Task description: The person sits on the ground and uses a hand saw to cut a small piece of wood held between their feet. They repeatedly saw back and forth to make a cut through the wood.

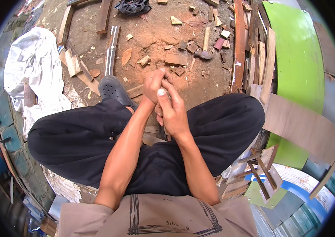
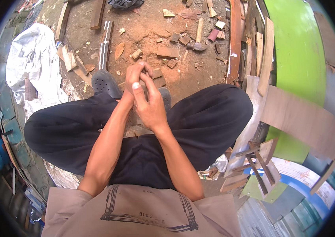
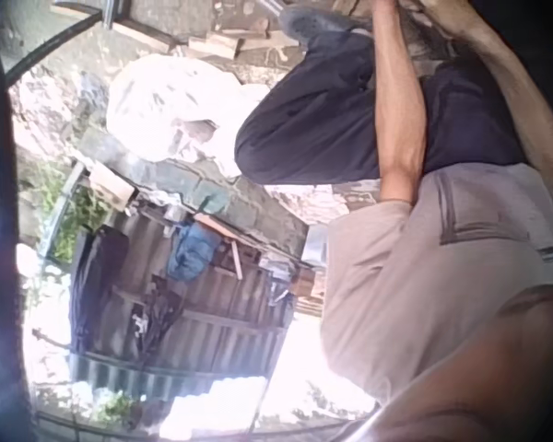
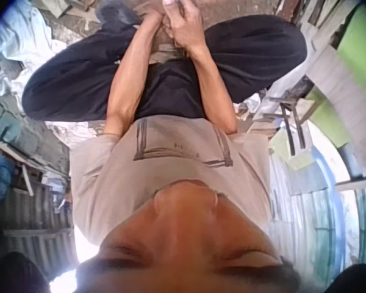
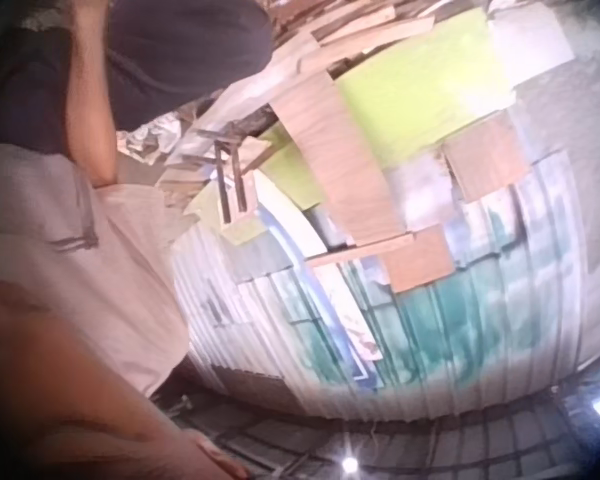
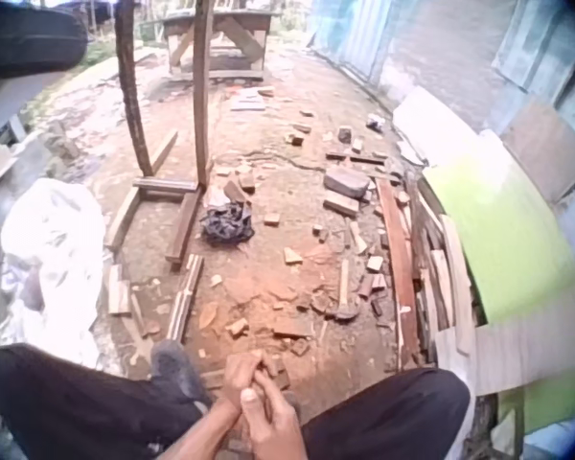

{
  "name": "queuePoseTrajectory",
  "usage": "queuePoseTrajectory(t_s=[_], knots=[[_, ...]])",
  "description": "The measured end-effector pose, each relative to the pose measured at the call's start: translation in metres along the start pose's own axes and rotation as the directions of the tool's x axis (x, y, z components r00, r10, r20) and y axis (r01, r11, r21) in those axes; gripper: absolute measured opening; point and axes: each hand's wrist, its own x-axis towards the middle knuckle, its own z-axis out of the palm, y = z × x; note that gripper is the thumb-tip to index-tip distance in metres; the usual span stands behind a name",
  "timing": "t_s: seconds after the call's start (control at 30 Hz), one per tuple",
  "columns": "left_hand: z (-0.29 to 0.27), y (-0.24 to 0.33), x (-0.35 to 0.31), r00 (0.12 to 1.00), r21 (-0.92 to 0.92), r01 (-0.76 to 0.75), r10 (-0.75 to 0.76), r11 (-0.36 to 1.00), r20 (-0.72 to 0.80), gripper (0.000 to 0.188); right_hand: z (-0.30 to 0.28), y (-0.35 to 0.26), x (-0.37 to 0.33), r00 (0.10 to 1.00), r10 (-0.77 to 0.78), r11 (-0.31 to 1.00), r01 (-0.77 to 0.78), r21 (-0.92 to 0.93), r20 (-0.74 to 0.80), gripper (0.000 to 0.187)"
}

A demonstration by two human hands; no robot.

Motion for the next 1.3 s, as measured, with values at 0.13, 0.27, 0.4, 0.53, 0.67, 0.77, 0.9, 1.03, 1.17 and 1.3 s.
queuePoseTrajectory(t_s=[0.13,0.27,0.4,0.53,0.67,0.77,0.9,1.03,1.17,1.3], knots=[[0.019,0.062,-0.068,0.998,-0.030,-0.027,0.028,0.999,0.059,0.046,0.003,-0.065,-0.097,0.998,0.019,0.989,-0.010,-0.147,0.062,0.053],[0.016,0.040,-0.068,0.988,-0.002,-0.129,0.129,0.992,0.085,0.041,-0.002,-0.028,-0.092,0.998,-0.049,0.986,0.055,-0.159,0.041,0.054],[-0.001,0.002,-0.013,0.996,0.037,-0.089,0.089,0.995,-0.014,0.043,0.003,-0.010,-0.037,1.000,0.026,0.997,-0.025,-0.074,0.003,0.054],[0.019,0.062,-0.071,0.991,0.039,-0.095,0.091,0.995,0.096,0.043,0.004,-0.050,-0.076,0.994,0.105,0.993,-0.103,-0.056,0.036,0.055],[0.020,0.051,-0.068,0.997,-0.008,-0.061,0.061,0.998,0.056,0.044,0.001,-0.045,-0.070,0.998,0.037,0.997,-0.034,-0.063,0.042,0.054],[0.001,-0.011,-0.008,1.000,-0.045,-0.020,0.021,0.999,0.016,0.045,-0.006,0.011,-0.009,0.996,-0.088,0.995,0.088,-0.049,0.010,0.054],[0.005,0.023,-0.040,0.996,0.074,-0.021,0.014,0.997,0.091,0.045,0.001,-0.025,-0.053,1.000,0.025,0.994,-0.023,-0.102,0.015,0.057],[0.022,0.082,-0.101,0.972,0.069,-0.171,0.157,0.983,0.175,0.047,-0.005,-0.056,-0.136,0.992,-0.006,0.982,0.029,-0.188,0.125,0.061],[0.010,0.019,-0.032,0.998,-0.034,-0.016,0.018,0.999,0.064,0.048,-0.001,-0.018,-0.046,0.999,-0.037,0.996,0.036,-0.078,-0.011,0.051],[0.003,0.015,-0.029,0.999,0.071,-0.027,0.025,0.997,0.033,0.049,0.001,-0.008,-0.043,0.999,-0.033,0.989,0.033,-0.146,0.000,0.056]])
